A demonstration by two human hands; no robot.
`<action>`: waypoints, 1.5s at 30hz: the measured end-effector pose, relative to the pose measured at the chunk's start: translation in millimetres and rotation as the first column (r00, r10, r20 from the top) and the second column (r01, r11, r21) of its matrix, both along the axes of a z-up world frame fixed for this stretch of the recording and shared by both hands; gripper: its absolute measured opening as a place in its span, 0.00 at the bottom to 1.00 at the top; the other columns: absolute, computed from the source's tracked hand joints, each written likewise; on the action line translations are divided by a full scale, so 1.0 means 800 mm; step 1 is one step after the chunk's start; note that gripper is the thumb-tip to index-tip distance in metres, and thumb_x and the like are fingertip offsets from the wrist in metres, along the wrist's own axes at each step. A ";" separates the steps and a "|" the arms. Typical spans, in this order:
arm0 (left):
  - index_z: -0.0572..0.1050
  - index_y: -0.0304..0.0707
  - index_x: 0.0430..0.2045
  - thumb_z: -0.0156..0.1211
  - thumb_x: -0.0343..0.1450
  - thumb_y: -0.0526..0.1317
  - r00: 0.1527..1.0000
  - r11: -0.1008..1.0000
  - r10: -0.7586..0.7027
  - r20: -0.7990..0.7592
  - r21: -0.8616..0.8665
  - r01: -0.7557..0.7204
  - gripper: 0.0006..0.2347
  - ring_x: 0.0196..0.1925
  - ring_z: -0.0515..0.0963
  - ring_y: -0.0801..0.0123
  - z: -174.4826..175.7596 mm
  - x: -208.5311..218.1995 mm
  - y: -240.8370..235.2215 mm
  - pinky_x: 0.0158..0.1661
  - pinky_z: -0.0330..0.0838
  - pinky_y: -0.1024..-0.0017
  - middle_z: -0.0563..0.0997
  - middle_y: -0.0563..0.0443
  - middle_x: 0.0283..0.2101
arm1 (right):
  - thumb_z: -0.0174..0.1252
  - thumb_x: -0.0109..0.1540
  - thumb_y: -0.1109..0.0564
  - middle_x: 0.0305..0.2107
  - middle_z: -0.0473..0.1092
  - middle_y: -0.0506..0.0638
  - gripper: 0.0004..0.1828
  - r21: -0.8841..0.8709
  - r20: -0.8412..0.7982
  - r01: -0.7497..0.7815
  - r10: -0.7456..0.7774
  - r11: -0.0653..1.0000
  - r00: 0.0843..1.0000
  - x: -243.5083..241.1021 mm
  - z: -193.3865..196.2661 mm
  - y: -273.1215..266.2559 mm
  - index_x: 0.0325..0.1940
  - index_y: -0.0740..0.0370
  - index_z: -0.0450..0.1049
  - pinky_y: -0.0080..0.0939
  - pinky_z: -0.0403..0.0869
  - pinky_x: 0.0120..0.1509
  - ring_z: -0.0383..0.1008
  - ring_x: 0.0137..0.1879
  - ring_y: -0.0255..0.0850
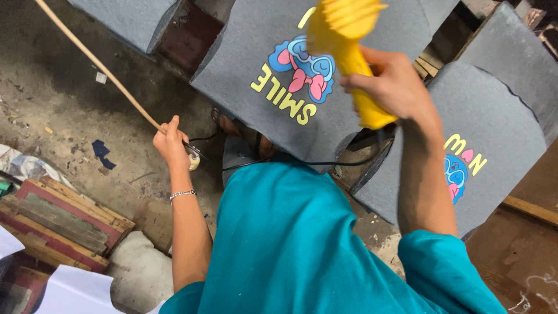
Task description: Using a handheld heat gun to dry the ink on screen-printed t-shirts on a production line.
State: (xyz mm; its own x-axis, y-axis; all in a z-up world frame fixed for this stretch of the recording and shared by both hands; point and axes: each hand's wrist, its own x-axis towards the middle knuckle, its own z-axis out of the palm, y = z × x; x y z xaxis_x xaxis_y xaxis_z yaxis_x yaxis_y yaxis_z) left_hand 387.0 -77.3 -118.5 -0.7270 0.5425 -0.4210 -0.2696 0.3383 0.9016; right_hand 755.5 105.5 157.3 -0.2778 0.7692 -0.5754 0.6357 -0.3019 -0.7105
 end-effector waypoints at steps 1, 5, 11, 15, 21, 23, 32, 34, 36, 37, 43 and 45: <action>0.52 0.49 0.13 0.64 0.74 0.37 1.000 1.000 0.002 0.001 -0.002 -0.002 0.24 0.16 0.59 0.73 -0.009 -0.009 -0.011 0.27 0.65 0.71 0.51 0.60 0.13 | 0.61 0.60 0.54 0.29 0.69 0.49 0.14 -0.002 0.001 -0.002 0.002 1.000 1.000 0.011 0.002 -0.006 0.48 0.58 0.73 0.39 0.76 0.28 0.75 0.25 0.41; 0.57 0.50 0.11 0.66 0.73 0.40 0.995 0.996 0.047 -0.090 -0.068 -0.053 0.22 0.15 0.65 0.73 -0.039 -0.042 -0.040 0.32 0.69 0.71 0.59 0.59 0.11 | 0.60 0.60 0.55 0.28 0.70 0.50 0.11 0.007 0.058 0.030 -0.030 1.000 0.998 0.049 0.010 -0.024 0.45 0.60 0.75 0.40 0.74 0.35 0.74 0.27 0.41; 0.62 0.45 0.14 0.71 0.73 0.41 0.979 0.984 0.180 -0.096 0.023 -0.179 0.20 0.12 0.70 0.67 -0.102 -0.099 -0.069 0.21 0.60 0.76 0.60 0.52 0.11 | 0.62 0.60 0.56 0.28 0.73 0.64 0.25 0.059 -0.015 0.028 -0.027 0.998 1.000 0.050 -0.025 -0.011 0.62 0.64 0.75 0.52 0.76 0.35 0.76 0.27 0.51; 0.63 0.45 0.15 0.70 0.74 0.43 0.980 0.989 0.146 -0.135 0.002 -0.148 0.21 0.13 0.70 0.70 -0.088 -0.089 -0.063 0.21 0.60 0.77 0.61 0.53 0.12 | 0.62 0.59 0.56 0.27 0.74 0.59 0.22 0.082 -0.158 0.064 -0.050 0.995 0.986 0.007 -0.037 -0.002 0.56 0.65 0.76 0.47 0.77 0.34 0.77 0.26 0.47; 0.66 0.48 0.15 0.68 0.72 0.50 0.978 0.987 0.030 -0.206 -0.149 -0.061 0.19 0.14 0.67 0.70 -0.088 -0.053 -0.037 0.22 0.56 0.76 0.68 0.52 0.12 | 0.64 0.58 0.56 0.26 0.73 0.62 0.23 0.031 -0.222 0.018 -0.011 0.999 0.975 -0.030 -0.046 0.014 0.55 0.68 0.76 0.46 0.79 0.34 0.78 0.24 0.50; 0.66 0.48 0.14 0.68 0.73 0.49 0.980 0.989 0.023 -0.200 -0.139 -0.052 0.19 0.14 0.66 0.72 -0.077 -0.037 -0.026 0.22 0.57 0.77 0.68 0.54 0.12 | 0.64 0.58 0.56 0.26 0.73 0.61 0.24 0.035 -0.211 -0.001 0.008 0.999 0.977 -0.029 -0.043 0.012 0.56 0.68 0.75 0.46 0.79 0.33 0.77 0.24 0.49; 0.65 0.45 0.11 0.69 0.71 0.50 0.994 0.997 0.030 -0.104 -0.072 -0.038 0.22 0.16 0.69 0.70 -0.081 -0.016 -0.006 0.25 0.59 0.77 0.67 0.50 0.10 | 0.65 0.57 0.56 0.24 0.73 0.63 0.21 -0.001 -0.023 0.076 -0.076 0.997 0.997 0.045 -0.015 -0.045 0.53 0.66 0.77 0.52 0.77 0.33 0.78 0.24 0.52; 0.66 0.45 0.10 0.69 0.71 0.51 0.994 0.996 0.025 -0.111 -0.087 -0.034 0.22 0.16 0.68 0.70 -0.092 -0.022 -0.007 0.24 0.59 0.76 0.68 0.50 0.10 | 0.66 0.57 0.56 0.22 0.73 0.64 0.18 0.006 0.005 0.109 -0.109 0.994 0.994 0.061 -0.009 -0.060 0.50 0.65 0.79 0.51 0.77 0.33 0.78 0.23 0.52; 0.65 0.46 0.11 0.68 0.72 0.48 0.992 0.996 0.044 -0.118 -0.067 -0.053 0.20 0.16 0.66 0.70 -0.098 -0.028 -0.010 0.24 0.55 0.77 0.67 0.50 0.11 | 0.67 0.57 0.55 0.21 0.74 0.65 0.18 -0.018 0.034 0.143 -0.142 0.990 0.989 0.076 -0.011 -0.070 0.49 0.66 0.79 0.51 0.77 0.34 0.78 0.22 0.53; 0.65 0.46 0.11 0.68 0.72 0.48 0.992 0.996 0.056 -0.109 -0.068 -0.064 0.20 0.16 0.66 0.70 -0.102 -0.032 -0.011 0.24 0.55 0.77 0.67 0.50 0.11 | 0.67 0.57 0.55 0.21 0.74 0.65 0.18 -0.017 0.043 0.131 -0.130 0.991 0.991 0.073 -0.010 -0.070 0.49 0.66 0.79 0.51 0.77 0.34 0.78 0.22 0.53; 0.67 0.45 0.14 0.69 0.73 0.48 0.985 0.992 0.074 -0.155 -0.087 -0.089 0.19 0.17 0.69 0.68 -0.091 -0.042 -0.021 0.24 0.60 0.76 0.70 0.48 0.13 | 0.66 0.59 0.56 0.17 0.72 0.64 0.13 -0.028 -0.037 0.125 -0.126 0.992 0.991 0.046 -0.022 -0.042 0.45 0.65 0.79 0.48 0.78 0.34 0.78 0.23 0.52; 0.68 0.46 0.15 0.72 0.72 0.49 0.984 0.989 0.074 -0.160 -0.113 -0.093 0.19 0.17 0.72 0.70 -0.087 -0.046 -0.021 0.24 0.63 0.76 0.70 0.51 0.13 | 0.65 0.59 0.55 0.18 0.72 0.63 0.17 0.047 -0.024 0.065 -0.064 0.997 0.998 0.024 -0.020 -0.029 0.49 0.67 0.77 0.49 0.76 0.31 0.76 0.21 0.50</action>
